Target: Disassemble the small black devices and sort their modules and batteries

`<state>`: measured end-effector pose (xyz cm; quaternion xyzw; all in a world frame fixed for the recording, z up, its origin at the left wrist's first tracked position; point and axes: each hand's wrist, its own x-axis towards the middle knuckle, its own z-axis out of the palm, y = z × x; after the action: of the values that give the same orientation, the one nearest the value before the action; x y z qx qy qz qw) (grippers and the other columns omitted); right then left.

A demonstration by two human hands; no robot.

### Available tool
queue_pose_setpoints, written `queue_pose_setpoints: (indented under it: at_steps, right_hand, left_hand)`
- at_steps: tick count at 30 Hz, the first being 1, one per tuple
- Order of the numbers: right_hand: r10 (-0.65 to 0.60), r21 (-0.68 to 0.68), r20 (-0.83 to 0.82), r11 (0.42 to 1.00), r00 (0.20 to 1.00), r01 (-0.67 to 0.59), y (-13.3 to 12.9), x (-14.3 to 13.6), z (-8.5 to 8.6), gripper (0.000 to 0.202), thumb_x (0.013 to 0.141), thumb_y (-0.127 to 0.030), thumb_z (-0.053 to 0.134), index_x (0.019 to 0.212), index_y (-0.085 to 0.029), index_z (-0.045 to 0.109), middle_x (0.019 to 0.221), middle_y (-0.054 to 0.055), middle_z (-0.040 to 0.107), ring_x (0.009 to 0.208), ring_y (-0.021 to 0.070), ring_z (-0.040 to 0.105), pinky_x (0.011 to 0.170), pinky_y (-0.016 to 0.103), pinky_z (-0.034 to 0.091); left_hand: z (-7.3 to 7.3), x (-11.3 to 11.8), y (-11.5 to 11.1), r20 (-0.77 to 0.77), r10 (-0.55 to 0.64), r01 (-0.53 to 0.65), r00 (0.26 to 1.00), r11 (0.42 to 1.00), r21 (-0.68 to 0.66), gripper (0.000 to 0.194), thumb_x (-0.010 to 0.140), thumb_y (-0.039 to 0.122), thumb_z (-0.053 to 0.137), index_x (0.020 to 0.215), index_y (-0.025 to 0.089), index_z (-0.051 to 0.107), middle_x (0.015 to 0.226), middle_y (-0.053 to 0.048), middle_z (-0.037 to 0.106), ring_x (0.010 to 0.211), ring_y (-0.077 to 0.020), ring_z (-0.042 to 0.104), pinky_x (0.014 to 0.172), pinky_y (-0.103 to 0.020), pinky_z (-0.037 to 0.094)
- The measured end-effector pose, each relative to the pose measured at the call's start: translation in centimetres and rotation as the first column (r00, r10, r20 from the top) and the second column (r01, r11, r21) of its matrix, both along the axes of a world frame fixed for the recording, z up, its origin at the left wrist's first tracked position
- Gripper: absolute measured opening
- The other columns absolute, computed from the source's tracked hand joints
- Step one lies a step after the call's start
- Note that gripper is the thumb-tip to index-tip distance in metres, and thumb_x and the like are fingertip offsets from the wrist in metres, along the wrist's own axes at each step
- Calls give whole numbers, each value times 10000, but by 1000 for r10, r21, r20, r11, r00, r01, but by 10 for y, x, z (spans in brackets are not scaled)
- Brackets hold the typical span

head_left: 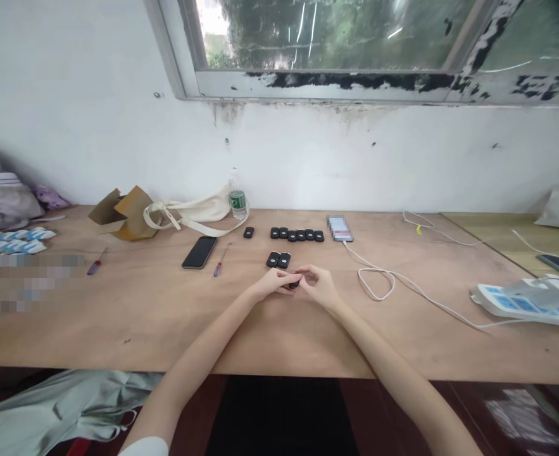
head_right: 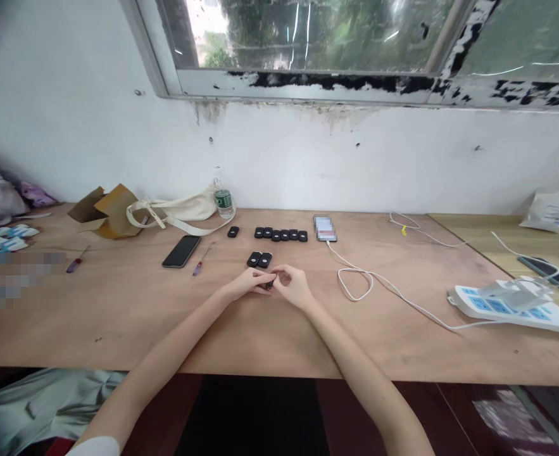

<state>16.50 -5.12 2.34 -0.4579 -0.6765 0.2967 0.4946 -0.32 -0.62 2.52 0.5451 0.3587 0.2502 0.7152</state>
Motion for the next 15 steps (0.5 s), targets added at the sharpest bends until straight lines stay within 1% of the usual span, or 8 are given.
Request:
queue_pose_setpoints:
  at_steps: [2,4,6,8,10,12,13,15]
  right_hand:
    - [42,23,10,999,999,-43,-1,1,2,288,752,-215,577,1034,-183,623,914,56,702,764,171,673,719,309,558]
    - [105,46,32,993,994,-106,-1,0,3,401,733,-227,624,1131,-199,588,1010,64,680,858,184,661,794,328,545]
    - [130,47,38,990,991,-132,0,-2,2,420,730,-250,652,1144,-212,590,1071,73,659,934,199,645,861,353,523]
    - [126,7,-25,992,992,-125,2,-4,-1,389,754,-282,643,1135,-214,600,1102,81,651,978,209,638,894,370,512]
    - [85,-84,-140,992,986,-97,5,-4,-3,370,766,-325,639,1114,-202,609,1070,88,670,970,219,647,872,379,527]
    - [-21,-200,-237,979,971,-28,9,-2,-5,386,734,-364,676,1068,-178,627,1001,94,695,938,233,659,842,386,542]
    - [-87,-262,-274,965,958,13,11,-1,-5,390,714,-377,696,1038,-168,637,965,96,703,917,239,666,830,389,547]
    - [-189,-369,-355,928,916,48,15,4,-6,381,687,-387,725,982,-156,652,939,101,709,892,242,674,827,390,553]
  left_hand:
    - [0,1,-1,26,27,-26,999,999,-30,461,627,501,756,868,109,721,778,-68,685,758,-169,652,785,-334,559]
    - [-1,2,0,18,80,-79,997,996,-50,509,628,538,740,912,117,708,801,-77,695,737,-178,664,756,-339,564]
    - [-3,3,1,-19,121,-121,992,992,-40,543,624,583,719,888,108,702,774,-87,699,705,-188,674,729,-334,567]
    - [-6,5,3,-54,122,-124,991,992,-19,589,648,647,658,852,96,700,734,-100,697,684,-201,680,711,-332,567]
    - [-10,5,4,-67,101,-102,993,995,-13,678,702,722,531,865,87,700,724,-118,697,668,-213,682,692,-342,568]
    - [-12,5,6,-70,107,-105,992,994,27,744,744,748,431,931,79,695,749,-133,700,640,-211,677,668,-350,567]
    - [-12,4,6,-67,123,-117,990,990,75,738,754,735,435,984,80,685,781,-136,703,641,-205,674,663,-350,565]
    - [-12,2,7,-46,162,-147,986,961,233,663,720,650,586,1103,111,646,913,-134,703,717,-203,675,693,-343,560]
